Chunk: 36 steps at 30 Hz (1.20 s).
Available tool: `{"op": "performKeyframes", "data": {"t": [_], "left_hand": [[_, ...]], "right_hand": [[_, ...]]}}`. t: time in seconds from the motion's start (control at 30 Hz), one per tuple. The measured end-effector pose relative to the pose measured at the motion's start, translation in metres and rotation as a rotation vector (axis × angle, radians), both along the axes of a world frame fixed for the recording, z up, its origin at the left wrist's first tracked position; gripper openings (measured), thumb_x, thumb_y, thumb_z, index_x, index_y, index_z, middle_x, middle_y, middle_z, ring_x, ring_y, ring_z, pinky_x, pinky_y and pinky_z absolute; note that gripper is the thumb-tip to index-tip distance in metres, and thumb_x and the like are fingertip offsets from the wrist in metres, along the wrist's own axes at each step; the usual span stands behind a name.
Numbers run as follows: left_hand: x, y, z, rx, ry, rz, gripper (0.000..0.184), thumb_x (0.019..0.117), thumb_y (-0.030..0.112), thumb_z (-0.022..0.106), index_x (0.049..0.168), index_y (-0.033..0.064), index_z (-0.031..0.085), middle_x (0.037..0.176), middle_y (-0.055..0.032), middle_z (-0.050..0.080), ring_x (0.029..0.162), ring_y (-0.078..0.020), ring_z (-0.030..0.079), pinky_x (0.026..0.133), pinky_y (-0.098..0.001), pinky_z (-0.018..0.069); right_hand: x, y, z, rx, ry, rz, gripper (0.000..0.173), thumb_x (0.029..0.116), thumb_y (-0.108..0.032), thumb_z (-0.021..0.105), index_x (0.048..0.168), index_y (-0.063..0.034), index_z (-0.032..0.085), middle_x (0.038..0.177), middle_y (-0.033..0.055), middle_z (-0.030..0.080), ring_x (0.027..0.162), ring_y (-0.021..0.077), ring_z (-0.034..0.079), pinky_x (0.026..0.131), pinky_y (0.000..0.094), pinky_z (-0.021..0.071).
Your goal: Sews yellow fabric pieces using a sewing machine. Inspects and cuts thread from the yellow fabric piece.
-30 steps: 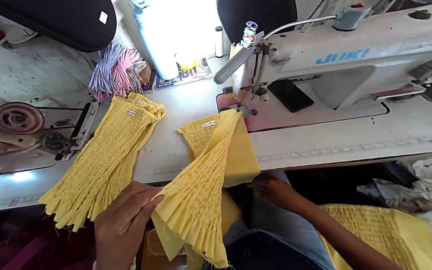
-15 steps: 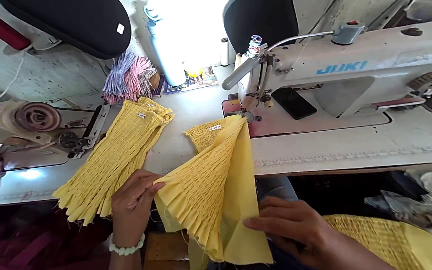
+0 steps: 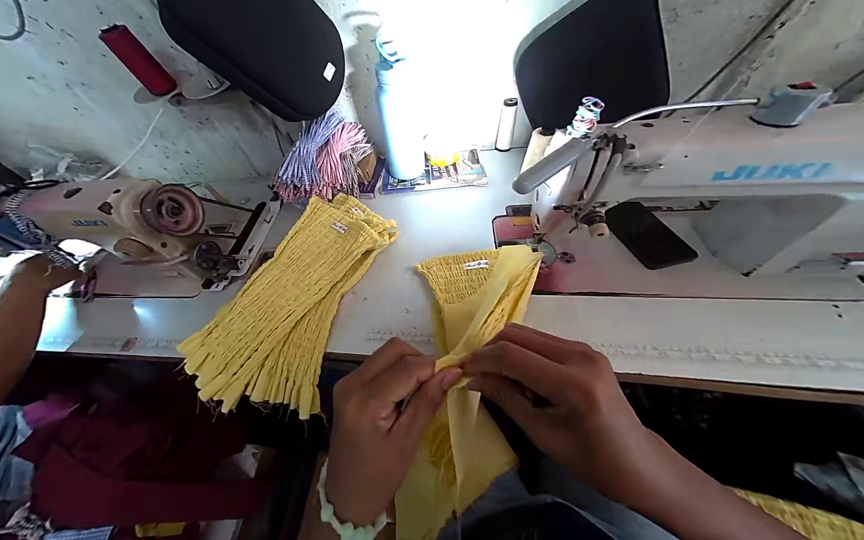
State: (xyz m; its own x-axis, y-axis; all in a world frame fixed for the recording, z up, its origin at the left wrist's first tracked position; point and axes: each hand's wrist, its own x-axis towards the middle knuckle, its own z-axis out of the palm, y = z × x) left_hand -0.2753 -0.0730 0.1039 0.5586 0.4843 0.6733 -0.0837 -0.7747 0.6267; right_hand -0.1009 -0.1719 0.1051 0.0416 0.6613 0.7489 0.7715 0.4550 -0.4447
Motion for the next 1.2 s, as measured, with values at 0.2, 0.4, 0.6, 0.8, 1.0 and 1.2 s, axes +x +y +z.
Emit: {"op": "performKeyframes", "data": {"t": [0.2, 0.4, 0.6, 0.8, 1.0, 1.2], "left_hand": [[0.001, -0.007, 0.004, 0.082, 0.036, 0.024, 0.029, 0.1035, 0.02, 0.059, 0.086, -0.0017, 0.067, 0.083, -0.0053, 0.061, 0.076, 0.002, 0.056, 0.068, -0.0075, 0.0455], [0.002, -0.018, 0.004, 0.149, 0.042, 0.061, 0.034, 0.1074, 0.027, 0.052, 0.096, 0.0003, 0.07, 0.086, -0.0057, 0.061, 0.081, -0.0009, 0.057, 0.074, -0.0096, 0.0463], [0.012, -0.047, -0.011, -0.009, -0.007, 0.171, 0.031, 0.0852, 0.03, 0.082, 0.105, 0.0079, 0.073, 0.096, -0.0016, 0.066, 0.096, -0.0001, 0.061, 0.084, -0.0109, 0.0504], [0.0, -0.024, -0.034, 0.305, 0.241, 0.036, 0.016, 0.0965, 0.011, 0.061, 0.103, 0.013, 0.076, 0.097, -0.0042, 0.071, 0.103, -0.0146, 0.065, 0.092, -0.0242, 0.053], [0.014, -0.021, -0.027, 0.2, 1.056, -0.564, 0.029, 0.0882, 0.012, 0.076, 0.117, 0.0046, 0.076, 0.109, -0.0164, 0.074, 0.109, -0.0374, 0.069, 0.096, -0.0572, 0.0525], [0.111, 0.024, -0.11, 0.306, 0.721, -0.103, 0.048, 0.1071, 0.039, 0.045, 0.142, 0.011, 0.062, 0.15, -0.0139, 0.056, 0.141, -0.0387, 0.049, 0.115, -0.0577, 0.0388]], "right_hand": [[-0.001, -0.005, 0.004, -0.003, 0.025, -0.018, 0.017, 0.0984, -0.021, 0.066, 0.091, -0.0062, 0.069, 0.076, 0.0024, 0.062, 0.067, 0.0007, 0.054, 0.06, 0.0092, 0.041], [-0.003, -0.005, 0.011, -0.015, 0.068, -0.013, 0.014, 0.0966, -0.018, 0.068, 0.107, -0.0079, 0.071, 0.103, 0.0077, 0.068, 0.073, -0.0008, 0.058, 0.062, 0.007, 0.0453], [0.007, -0.012, 0.014, 0.113, -0.105, 0.012, 0.012, 0.0973, -0.007, 0.061, 0.091, -0.0086, 0.071, 0.078, 0.004, 0.062, 0.076, 0.0115, 0.057, 0.064, 0.0185, 0.0442], [0.017, -0.07, 0.0, 0.03, -0.177, -0.033, 0.007, 0.1018, -0.013, 0.058, 0.099, -0.0123, 0.064, 0.092, 0.006, 0.064, 0.087, 0.0178, 0.062, 0.071, 0.0245, 0.052], [-0.004, -0.13, -0.1, -0.496, -0.039, 0.159, 0.007, 0.0932, -0.002, 0.065, 0.092, -0.0032, 0.071, 0.091, 0.0142, 0.068, 0.082, 0.0299, 0.069, 0.058, 0.0391, 0.0567], [-0.002, -0.143, -0.134, -0.507, -0.029, 0.069, 0.011, 0.0913, -0.001, 0.065, 0.087, -0.0072, 0.073, 0.089, 0.0116, 0.067, 0.084, 0.0276, 0.069, 0.056, 0.0369, 0.0564]]}}
